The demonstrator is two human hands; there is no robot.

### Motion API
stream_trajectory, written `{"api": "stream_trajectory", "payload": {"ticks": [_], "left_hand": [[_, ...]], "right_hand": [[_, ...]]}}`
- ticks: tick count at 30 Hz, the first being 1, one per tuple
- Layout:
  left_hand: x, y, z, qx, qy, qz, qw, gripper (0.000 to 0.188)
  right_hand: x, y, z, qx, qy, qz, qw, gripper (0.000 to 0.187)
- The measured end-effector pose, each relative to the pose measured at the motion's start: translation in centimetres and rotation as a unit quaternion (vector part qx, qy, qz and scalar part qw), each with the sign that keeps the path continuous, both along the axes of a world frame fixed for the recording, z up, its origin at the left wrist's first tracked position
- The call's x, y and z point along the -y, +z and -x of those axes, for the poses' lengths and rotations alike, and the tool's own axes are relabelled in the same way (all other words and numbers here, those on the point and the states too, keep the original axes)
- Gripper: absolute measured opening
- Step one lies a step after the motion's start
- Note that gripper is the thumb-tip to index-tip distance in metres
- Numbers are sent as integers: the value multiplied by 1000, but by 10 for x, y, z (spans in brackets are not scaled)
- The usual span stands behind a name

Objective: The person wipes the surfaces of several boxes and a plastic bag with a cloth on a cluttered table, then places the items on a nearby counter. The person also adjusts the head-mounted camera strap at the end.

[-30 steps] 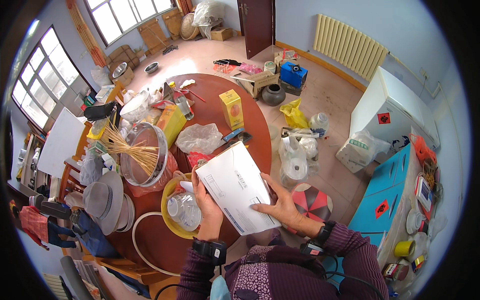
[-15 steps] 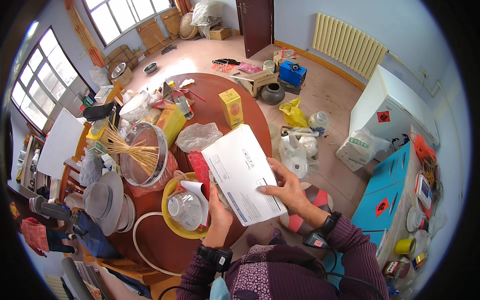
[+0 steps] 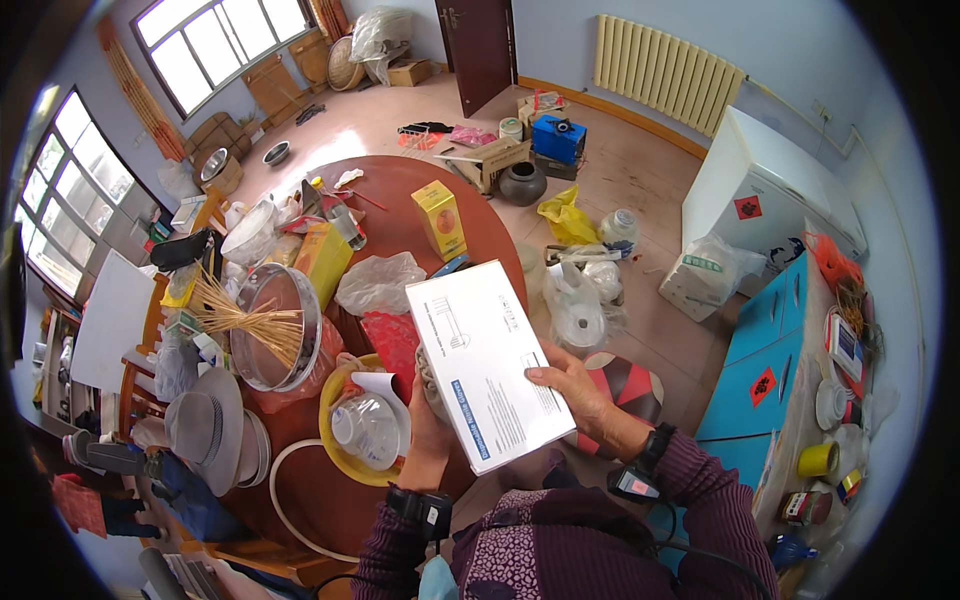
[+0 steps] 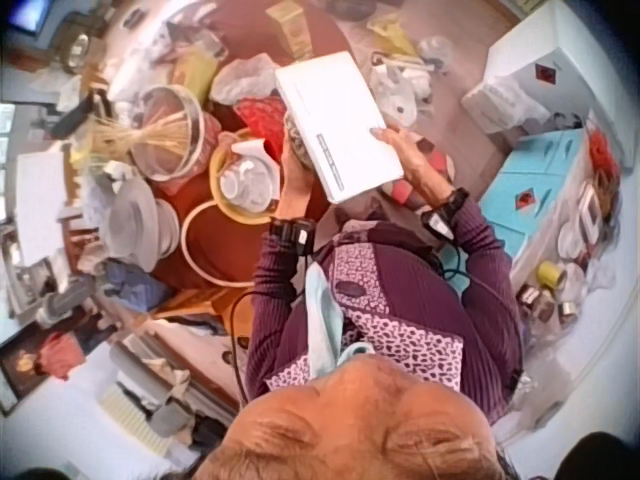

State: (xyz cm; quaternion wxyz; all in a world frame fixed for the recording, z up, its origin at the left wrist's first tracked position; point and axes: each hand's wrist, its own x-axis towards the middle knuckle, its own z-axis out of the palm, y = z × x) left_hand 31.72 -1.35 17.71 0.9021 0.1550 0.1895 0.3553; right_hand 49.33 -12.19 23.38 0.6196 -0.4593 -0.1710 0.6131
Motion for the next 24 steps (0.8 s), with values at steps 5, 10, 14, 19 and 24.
{"api": "stream_trajectory", "payload": {"ticks": [5,10,14,19,24], "left_hand": [[8,-8,-4,-14,-46,-78,996,55],[6,-33,5,4,-125,-28,992,57],[2,-51,9,37,-167,-8,985,59],[13,-48,33,-1,-154,-11,988,58],[21,-41,24,-20,-152,-23,988,56]], "right_hand": [[11,-2,9,-15,27,-4,1000,63],[22,-9,13,-31,34,-16,999,60],[37,-17,11,-48,38,-1,998,63],[58,-22,9,-109,61,1,992,70],[69,-32,-5,-202,73,-34,976,70]]}}
